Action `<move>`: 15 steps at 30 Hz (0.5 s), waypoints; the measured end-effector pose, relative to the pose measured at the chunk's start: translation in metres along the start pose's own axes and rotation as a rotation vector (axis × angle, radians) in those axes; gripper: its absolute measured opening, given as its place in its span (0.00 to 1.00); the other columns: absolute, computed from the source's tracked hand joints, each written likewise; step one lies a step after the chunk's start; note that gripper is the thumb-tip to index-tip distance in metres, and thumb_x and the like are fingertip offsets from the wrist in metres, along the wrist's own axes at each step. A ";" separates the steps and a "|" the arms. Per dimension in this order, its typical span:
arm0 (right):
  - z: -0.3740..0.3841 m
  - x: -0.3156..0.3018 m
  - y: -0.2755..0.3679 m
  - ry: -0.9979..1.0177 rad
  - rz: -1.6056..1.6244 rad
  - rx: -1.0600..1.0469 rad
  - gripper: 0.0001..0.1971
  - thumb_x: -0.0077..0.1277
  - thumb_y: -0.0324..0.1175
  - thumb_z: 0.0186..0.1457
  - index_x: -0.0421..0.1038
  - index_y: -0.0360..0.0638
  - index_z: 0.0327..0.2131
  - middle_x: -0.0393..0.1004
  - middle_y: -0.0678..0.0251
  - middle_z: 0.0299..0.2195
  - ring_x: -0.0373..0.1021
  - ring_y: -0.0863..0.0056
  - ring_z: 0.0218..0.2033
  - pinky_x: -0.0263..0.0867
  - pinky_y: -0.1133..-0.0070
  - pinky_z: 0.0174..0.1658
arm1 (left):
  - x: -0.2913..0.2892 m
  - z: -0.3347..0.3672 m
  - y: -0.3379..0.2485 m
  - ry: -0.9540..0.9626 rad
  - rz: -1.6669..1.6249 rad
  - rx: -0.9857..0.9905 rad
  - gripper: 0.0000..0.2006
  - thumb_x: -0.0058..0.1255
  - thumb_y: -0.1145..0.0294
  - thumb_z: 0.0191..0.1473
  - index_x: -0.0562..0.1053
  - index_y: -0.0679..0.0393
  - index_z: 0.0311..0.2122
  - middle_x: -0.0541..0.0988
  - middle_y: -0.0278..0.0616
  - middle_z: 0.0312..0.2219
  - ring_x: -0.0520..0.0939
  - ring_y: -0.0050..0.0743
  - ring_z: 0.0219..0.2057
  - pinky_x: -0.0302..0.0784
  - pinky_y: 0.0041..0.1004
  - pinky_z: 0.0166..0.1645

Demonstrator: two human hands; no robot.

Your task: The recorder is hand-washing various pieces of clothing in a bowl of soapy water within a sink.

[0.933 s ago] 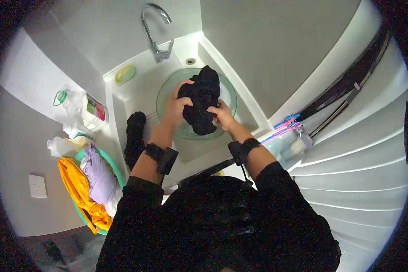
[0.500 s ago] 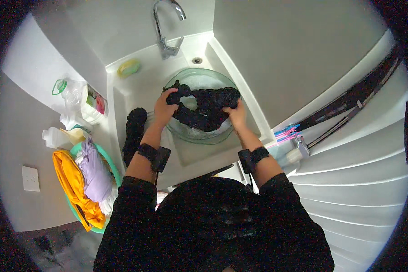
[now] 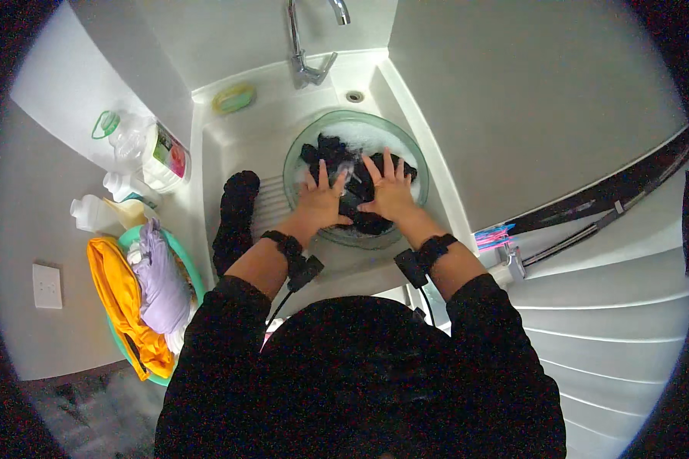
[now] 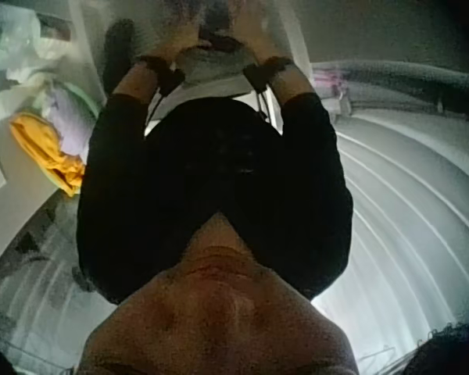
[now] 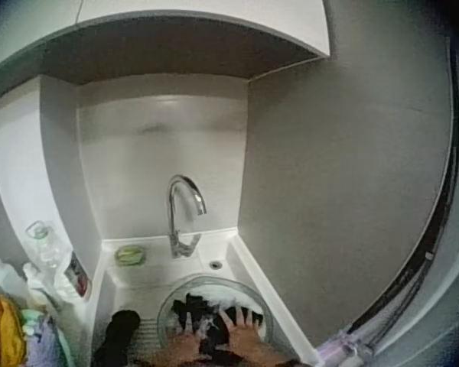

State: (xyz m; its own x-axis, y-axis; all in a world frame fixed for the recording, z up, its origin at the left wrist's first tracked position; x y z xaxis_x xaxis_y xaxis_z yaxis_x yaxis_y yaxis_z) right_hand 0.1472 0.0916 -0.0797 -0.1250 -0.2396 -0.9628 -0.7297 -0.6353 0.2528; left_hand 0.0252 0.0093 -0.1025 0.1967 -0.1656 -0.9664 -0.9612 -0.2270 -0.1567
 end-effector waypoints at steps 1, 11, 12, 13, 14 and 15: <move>0.003 0.003 0.002 0.004 -0.001 -0.004 0.61 0.70 0.50 0.32 0.37 0.69 0.66 0.29 0.52 0.68 0.33 0.35 0.66 0.43 0.39 0.59 | 0.009 0.005 0.002 0.002 -0.006 0.043 0.55 0.65 0.41 0.36 0.47 0.42 0.67 0.38 0.64 0.65 0.49 0.81 0.61 0.54 0.63 0.60; 0.039 0.056 -0.011 0.234 -0.106 0.005 0.48 0.48 0.67 0.49 0.37 0.66 0.67 0.35 0.50 0.68 0.38 0.40 0.66 0.39 0.44 0.62 | 0.067 0.039 0.035 0.099 0.204 0.157 0.39 0.50 0.51 0.53 0.52 0.54 0.66 0.49 0.58 0.65 0.56 0.60 0.63 0.49 0.56 0.64; 0.042 0.062 -0.010 0.256 -0.078 -0.006 0.46 0.43 0.69 0.50 0.38 0.64 0.67 0.35 0.47 0.67 0.42 0.42 0.65 0.39 0.48 0.64 | 0.069 0.038 0.040 0.023 0.155 0.236 0.37 0.49 0.55 0.52 0.53 0.56 0.65 0.46 0.61 0.65 0.52 0.65 0.63 0.43 0.57 0.65; 0.046 0.073 -0.021 0.254 -0.080 0.006 0.46 0.43 0.69 0.50 0.38 0.64 0.67 0.35 0.47 0.67 0.42 0.42 0.65 0.39 0.48 0.64 | 0.057 0.037 0.030 -0.056 0.105 0.334 0.36 0.48 0.60 0.51 0.55 0.58 0.64 0.43 0.64 0.65 0.49 0.71 0.64 0.38 0.58 0.66; 0.051 0.083 -0.028 0.249 -0.145 -0.040 0.44 0.46 0.63 0.51 0.42 0.58 0.66 0.39 0.49 0.67 0.42 0.45 0.66 0.41 0.50 0.64 | 0.052 0.043 0.023 -0.056 0.104 0.347 0.36 0.48 0.60 0.51 0.55 0.58 0.64 0.43 0.64 0.65 0.49 0.71 0.64 0.38 0.58 0.66; 0.053 0.093 -0.037 0.249 -0.206 -0.080 0.42 0.50 0.56 0.53 0.46 0.52 0.65 0.42 0.51 0.67 0.42 0.48 0.67 0.42 0.51 0.64 | 0.037 0.047 0.012 0.079 0.039 0.301 0.36 0.48 0.59 0.51 0.54 0.58 0.64 0.42 0.62 0.66 0.47 0.68 0.65 0.37 0.58 0.67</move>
State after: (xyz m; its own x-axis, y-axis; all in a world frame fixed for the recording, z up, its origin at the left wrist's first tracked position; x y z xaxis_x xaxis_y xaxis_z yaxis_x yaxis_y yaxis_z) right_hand 0.1268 0.1319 -0.1838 0.1945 -0.2659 -0.9442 -0.6660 -0.7425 0.0719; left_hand 0.0115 0.0458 -0.1499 0.1613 -0.2458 -0.9558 -0.9802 0.0731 -0.1842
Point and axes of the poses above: each hand's wrist, its own z-axis towards the middle knuckle, its own x-axis out of the palm, y = z × x, the point moved 8 cm from there along z, towards the middle knuckle
